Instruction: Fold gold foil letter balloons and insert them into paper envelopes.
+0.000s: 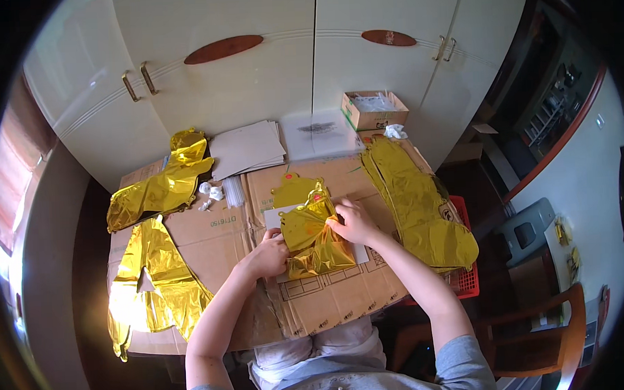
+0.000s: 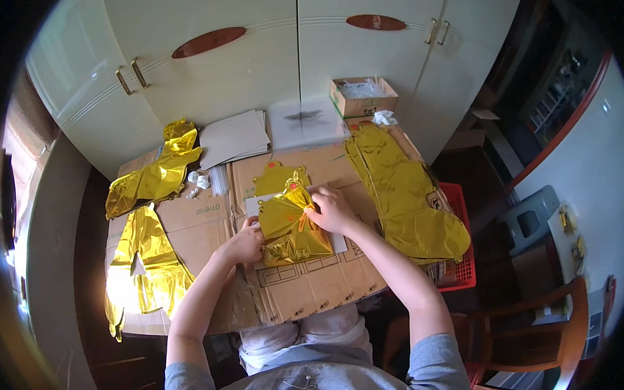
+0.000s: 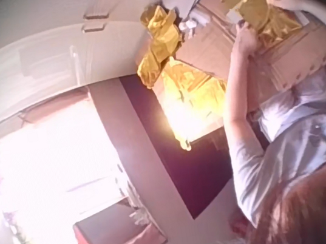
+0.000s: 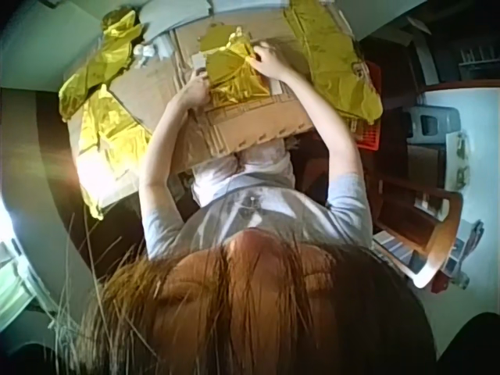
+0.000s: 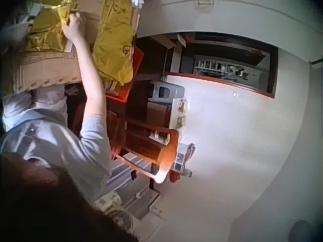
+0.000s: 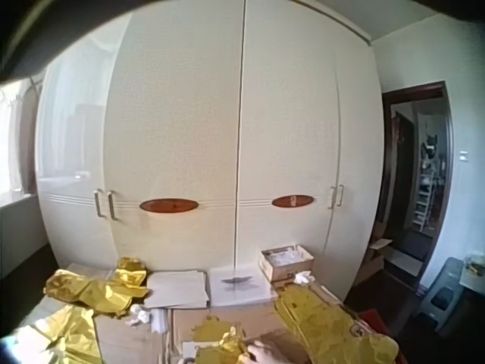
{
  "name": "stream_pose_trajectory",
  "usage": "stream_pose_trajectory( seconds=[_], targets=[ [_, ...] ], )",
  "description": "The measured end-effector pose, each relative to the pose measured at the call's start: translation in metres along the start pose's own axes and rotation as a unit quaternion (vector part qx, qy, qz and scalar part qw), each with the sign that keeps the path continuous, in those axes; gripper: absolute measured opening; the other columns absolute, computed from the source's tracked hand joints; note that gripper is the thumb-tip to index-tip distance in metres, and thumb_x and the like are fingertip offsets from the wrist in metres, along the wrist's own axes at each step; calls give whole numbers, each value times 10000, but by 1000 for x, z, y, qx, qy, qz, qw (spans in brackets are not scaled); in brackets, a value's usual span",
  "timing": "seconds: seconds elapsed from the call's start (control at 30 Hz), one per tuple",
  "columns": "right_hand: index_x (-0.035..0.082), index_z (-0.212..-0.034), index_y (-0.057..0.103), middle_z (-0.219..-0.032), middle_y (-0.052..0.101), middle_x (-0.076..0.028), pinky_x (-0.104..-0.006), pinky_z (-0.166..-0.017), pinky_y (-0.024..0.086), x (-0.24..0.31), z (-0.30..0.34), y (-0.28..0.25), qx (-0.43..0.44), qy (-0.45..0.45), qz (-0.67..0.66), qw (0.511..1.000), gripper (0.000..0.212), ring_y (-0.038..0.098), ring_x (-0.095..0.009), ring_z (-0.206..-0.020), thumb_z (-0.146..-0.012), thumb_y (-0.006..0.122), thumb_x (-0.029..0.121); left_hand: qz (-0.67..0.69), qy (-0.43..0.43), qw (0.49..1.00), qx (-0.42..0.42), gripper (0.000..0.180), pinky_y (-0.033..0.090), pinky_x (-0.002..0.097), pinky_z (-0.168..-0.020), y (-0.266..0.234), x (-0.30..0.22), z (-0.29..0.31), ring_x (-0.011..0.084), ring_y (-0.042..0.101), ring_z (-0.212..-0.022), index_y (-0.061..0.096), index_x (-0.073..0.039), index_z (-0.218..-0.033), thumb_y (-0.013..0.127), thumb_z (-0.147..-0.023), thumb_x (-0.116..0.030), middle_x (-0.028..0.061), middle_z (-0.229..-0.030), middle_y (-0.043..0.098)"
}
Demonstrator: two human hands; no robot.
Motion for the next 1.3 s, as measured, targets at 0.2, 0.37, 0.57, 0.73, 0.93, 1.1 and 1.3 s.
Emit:
stream_pose_trajectory(
  seconds=[0.2, 0.37, 0.57, 0.73, 0.93, 1.1, 1.3],
  targets=[
    [11, -990, 537, -1129, 563, -185, -474, -962, 401, -6, 4, 22, -104, -94, 113, 984, 279, 538, -371, -1069, -818, 631, 209, -27, 13, 999, 36, 542, 198, 480, -1116, 2, 1, -2, 280, 478, -1225, 646, -49, -1123, 583, -587, -97, 144, -1142, 630],
    [6, -1302, 393, -1263, 514, -206, -478, -1029, 349, -3, 2, 25, -64, -44, 91, 993, 560, 482, -358, -1190, -838, 619, 223, 63, 19, 998, -3, 421, 303, 446, -1078, -17, -6, 5, 272, 533, -1159, 661, -46, -1098, 552, -691, -46, 125, -1137, 642],
    [27, -1392, 343, -1357, 471, -183, -491, -1014, 357, -8, 4, 22, -42, -4, 116, 992, 658, 436, -331, -1267, -841, 628, 245, -223, -126, 944, -209, 386, 416, 426, -990, -66, -70, 40, 330, 559, -1117, 605, 2, -1131, 546, -751, -30, 168, -1199, 587],
    [16, -1309, 428, -1289, 526, -181, -474, -993, 382, -2, 2, 21, -86, -49, 97, 990, 585, 482, -343, -1214, -818, 659, 233, -60, 47, 991, -110, 584, 396, 453, -1038, -26, -165, 33, 390, 501, -1213, 492, 86, -1272, 579, -882, -340, 256, -1316, 493],
    [16, -1275, 452, -1250, 552, -178, -461, -990, 389, -7, 3, 19, -103, -61, 85, 989, 560, 501, -338, -1192, -805, 676, 226, -92, -5, 993, -79, 743, 273, 553, -1088, -1, -155, 9, 391, 381, -1329, 448, 53, -1339, 427, -925, -564, 226, -1416, 417],
    [21, -1264, 466, -1227, 571, -172, -459, -973, 398, -8, 1, 20, -96, -52, 80, 991, 555, 519, -335, -1162, -798, 685, 229, -111, -38, 991, -72, 820, 233, 645, -1061, 10, -137, 6, 394, 354, -1346, 430, -31, -1389, 382, -884, -676, 165, -1440, 415],
    [38, -1280, 468, -1201, 591, -145, -457, -948, 409, -6, 1, 16, -93, -59, 87, 990, 587, 541, -321, -1119, -798, 702, 276, -123, -87, 988, -42, 823, 152, 772, -990, 18, -129, 6, 439, 249, -1388, 344, -185, -1466, 362, -852, -734, 96, -1511, 328]
  ],
)
Point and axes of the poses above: each hand's wrist, its own z-axis away from the middle knuckle, its own y-axis out of the palm, x = y × z, the point moved 4 cm from there along -z, towards the middle knuckle
